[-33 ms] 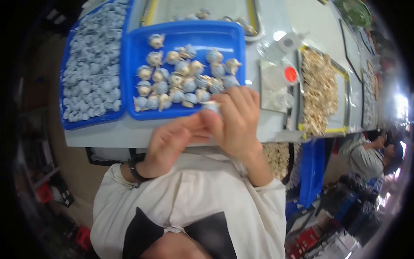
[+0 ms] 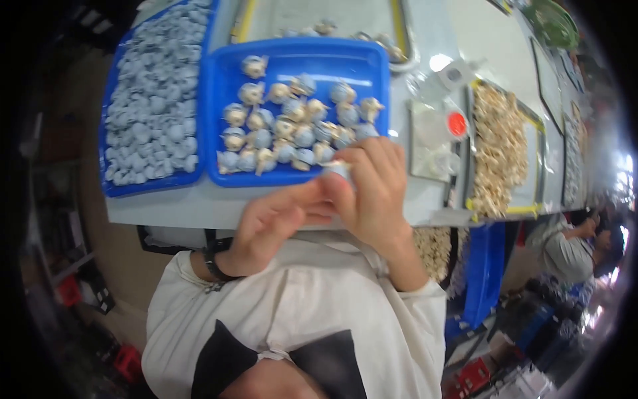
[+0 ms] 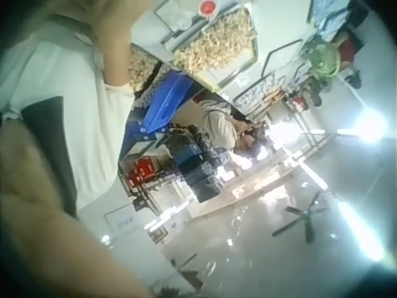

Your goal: The person assembles small cat-themed toy figurines by hand, placing a head onto a body, then packaging the assembled figurines into plastic caps.

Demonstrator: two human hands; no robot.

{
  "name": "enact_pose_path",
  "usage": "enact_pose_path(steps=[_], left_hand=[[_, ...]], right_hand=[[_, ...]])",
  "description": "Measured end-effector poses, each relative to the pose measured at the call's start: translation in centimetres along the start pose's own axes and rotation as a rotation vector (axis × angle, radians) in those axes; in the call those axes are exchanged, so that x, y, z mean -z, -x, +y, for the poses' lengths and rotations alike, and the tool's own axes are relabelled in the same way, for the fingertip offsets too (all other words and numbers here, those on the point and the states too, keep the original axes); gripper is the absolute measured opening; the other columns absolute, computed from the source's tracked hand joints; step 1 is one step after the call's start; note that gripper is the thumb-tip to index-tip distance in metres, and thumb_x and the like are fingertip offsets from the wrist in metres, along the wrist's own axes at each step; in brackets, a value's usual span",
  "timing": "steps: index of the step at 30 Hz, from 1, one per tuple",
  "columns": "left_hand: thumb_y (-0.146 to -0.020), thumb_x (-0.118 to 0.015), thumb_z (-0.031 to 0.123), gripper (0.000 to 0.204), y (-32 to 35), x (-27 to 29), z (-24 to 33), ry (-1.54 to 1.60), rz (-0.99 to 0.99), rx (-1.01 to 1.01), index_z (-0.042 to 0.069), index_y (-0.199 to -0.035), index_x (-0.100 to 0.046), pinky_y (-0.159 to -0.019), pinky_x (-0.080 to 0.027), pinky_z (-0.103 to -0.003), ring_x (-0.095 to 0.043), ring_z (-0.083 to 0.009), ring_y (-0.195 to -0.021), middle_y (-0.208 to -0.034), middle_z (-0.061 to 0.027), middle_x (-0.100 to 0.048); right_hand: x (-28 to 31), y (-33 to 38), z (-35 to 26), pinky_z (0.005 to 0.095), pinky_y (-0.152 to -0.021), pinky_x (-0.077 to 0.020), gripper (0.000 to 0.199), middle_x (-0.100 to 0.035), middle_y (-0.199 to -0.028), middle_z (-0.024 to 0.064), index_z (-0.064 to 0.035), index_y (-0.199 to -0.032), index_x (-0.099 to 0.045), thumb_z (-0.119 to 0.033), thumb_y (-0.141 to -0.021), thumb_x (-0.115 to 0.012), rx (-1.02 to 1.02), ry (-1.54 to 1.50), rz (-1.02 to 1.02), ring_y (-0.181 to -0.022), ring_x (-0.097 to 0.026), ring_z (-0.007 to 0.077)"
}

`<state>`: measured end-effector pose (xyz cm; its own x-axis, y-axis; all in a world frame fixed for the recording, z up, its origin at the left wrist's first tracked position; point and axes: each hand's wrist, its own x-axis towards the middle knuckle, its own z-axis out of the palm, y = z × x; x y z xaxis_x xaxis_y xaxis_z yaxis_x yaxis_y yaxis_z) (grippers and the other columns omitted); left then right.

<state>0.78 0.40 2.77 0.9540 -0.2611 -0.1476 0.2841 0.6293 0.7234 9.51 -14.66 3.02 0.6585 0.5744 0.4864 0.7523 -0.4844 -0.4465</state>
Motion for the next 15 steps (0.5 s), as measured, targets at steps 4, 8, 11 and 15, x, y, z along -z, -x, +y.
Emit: enact_pose_path(steps=[4,8,11,15], left_hand=[[-0.087,-0.052,0.018,0.052,1.0,0.7,1.6,-0.357,0.029,-0.190,-0.004,-0.129,-0.031,-0.093,-0.037,-0.033,-0.045,-0.0229,-0.114,-0.127,-0.0162,-0.042],[-0.081,-0.058,0.020,0.042,4.4,4.2,9.8,-1.339,0.117,-0.531,-0.003,-0.114,-0.050,-0.093,-0.035,-0.037,-0.047,-0.0285,-0.112,-0.123,-0.0172,-0.046],[-0.078,-0.062,0.029,0.045,1.6,7.1,15.3,-1.636,0.384,-0.490,0.001,-0.111,-0.053,-0.094,-0.034,-0.038,-0.046,-0.0319,-0.111,-0.118,-0.0186,-0.049],[-0.076,-0.055,0.056,0.068,-6.9,21.8,22.4,-2.249,0.733,-0.450,0.008,-0.123,-0.045,-0.095,-0.033,-0.040,-0.038,-0.0390,-0.116,-0.124,-0.0255,-0.041]], right_hand=[[0.4,-2.7,0.4,0.0342,-0.069,-0.0357,0.018,-0.053,-0.083,0.0108,-0.0024,-0.089,-0.055,-0.012,-0.075,-0.059,-0.066,-0.082,0.033,-0.077,-0.050,0.0263],[-0.2,-5.5,3.2,0.0358,-0.074,-0.0365,0.022,-0.052,-0.092,0.0110,-0.0022,-0.098,-0.054,-0.011,-0.078,-0.056,-0.108,0.278,0.093,-0.085,-0.050,0.0266],[-1.5,-5.6,3.8,0.0375,-0.077,-0.0363,0.029,-0.050,-0.099,0.0108,-0.0023,-0.104,-0.053,-0.012,-0.078,-0.057,-0.139,0.491,-0.048,-0.091,-0.048,0.0258],[0.3,-5.2,1.4,0.0385,-0.082,-0.0360,0.037,-0.049,-0.107,0.0126,-0.0035,-0.112,-0.051,-0.012,-0.076,-0.058,-0.142,0.407,0.022,-0.097,-0.046,0.0288]])
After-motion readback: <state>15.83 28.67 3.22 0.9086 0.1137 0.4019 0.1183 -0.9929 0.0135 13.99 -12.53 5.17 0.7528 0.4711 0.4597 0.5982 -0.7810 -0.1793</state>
